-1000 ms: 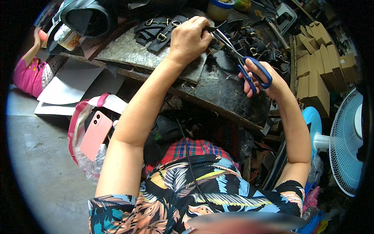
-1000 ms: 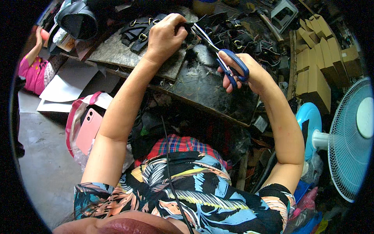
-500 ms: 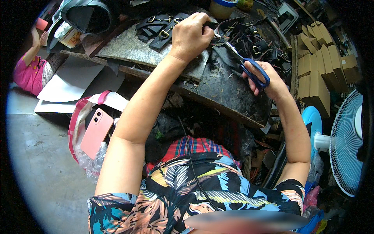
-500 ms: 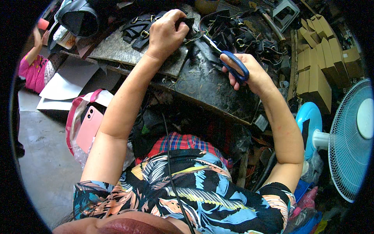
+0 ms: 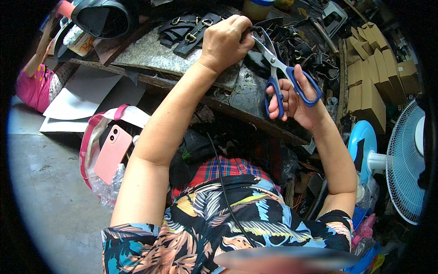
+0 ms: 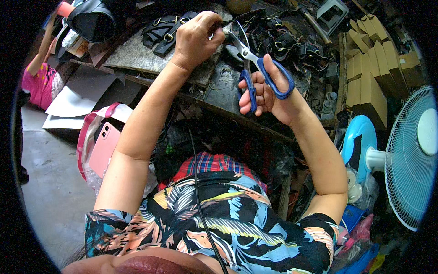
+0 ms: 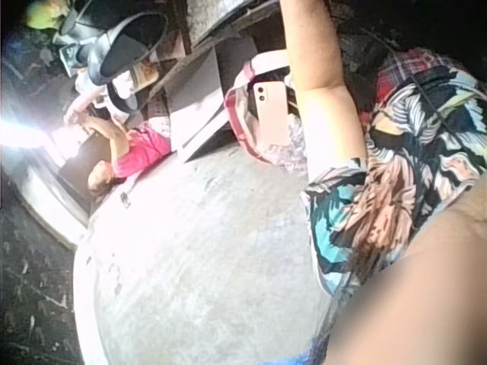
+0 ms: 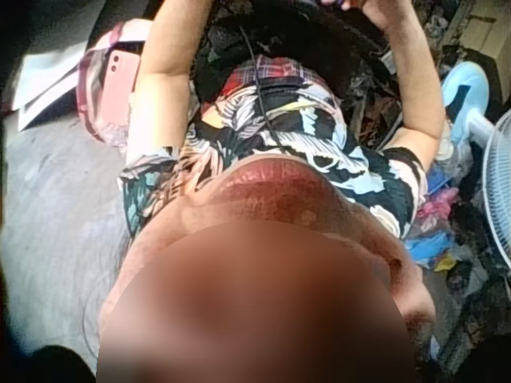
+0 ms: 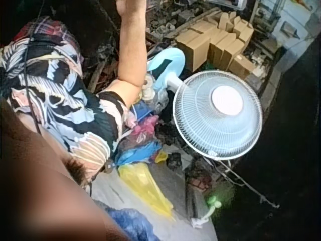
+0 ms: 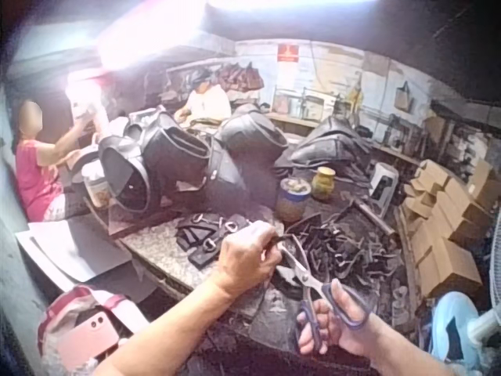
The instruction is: The person uses scissors to trim the edges of several black leather straps with metal buckles on a cluttered workbench. They repeatedly pick up each strap, cut along its edges, and place it back on the table.
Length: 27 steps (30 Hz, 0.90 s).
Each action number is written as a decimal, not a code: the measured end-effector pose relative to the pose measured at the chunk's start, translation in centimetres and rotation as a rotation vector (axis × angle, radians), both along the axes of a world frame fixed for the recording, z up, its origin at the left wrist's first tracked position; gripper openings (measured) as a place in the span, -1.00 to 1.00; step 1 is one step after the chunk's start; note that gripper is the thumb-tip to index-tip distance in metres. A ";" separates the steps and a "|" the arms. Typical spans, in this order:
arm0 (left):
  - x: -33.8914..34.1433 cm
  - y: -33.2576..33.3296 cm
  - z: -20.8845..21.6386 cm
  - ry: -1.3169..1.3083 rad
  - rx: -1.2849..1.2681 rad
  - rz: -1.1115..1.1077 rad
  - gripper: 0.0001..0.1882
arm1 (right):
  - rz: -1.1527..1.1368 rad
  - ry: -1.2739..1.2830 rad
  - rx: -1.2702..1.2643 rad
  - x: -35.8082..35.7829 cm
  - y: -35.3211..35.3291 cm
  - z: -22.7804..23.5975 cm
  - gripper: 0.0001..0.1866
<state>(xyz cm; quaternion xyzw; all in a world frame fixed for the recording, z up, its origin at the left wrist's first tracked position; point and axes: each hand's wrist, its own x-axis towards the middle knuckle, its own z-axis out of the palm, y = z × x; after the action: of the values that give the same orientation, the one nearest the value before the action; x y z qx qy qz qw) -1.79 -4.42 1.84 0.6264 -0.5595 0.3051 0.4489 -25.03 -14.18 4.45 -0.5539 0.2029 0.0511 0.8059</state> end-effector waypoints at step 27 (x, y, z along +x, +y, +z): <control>-10.5 6.5 0.9 -0.422 0.145 -0.332 -0.85 | -0.440 -0.477 -0.205 0.5 2.0 -2.5 -0.61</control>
<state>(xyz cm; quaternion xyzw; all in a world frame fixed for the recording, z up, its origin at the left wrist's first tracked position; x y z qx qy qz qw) -12.26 2.12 2.78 0.4789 -0.7561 0.3104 0.3203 -24.53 -12.19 1.99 -0.5712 0.1273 -0.2755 0.7627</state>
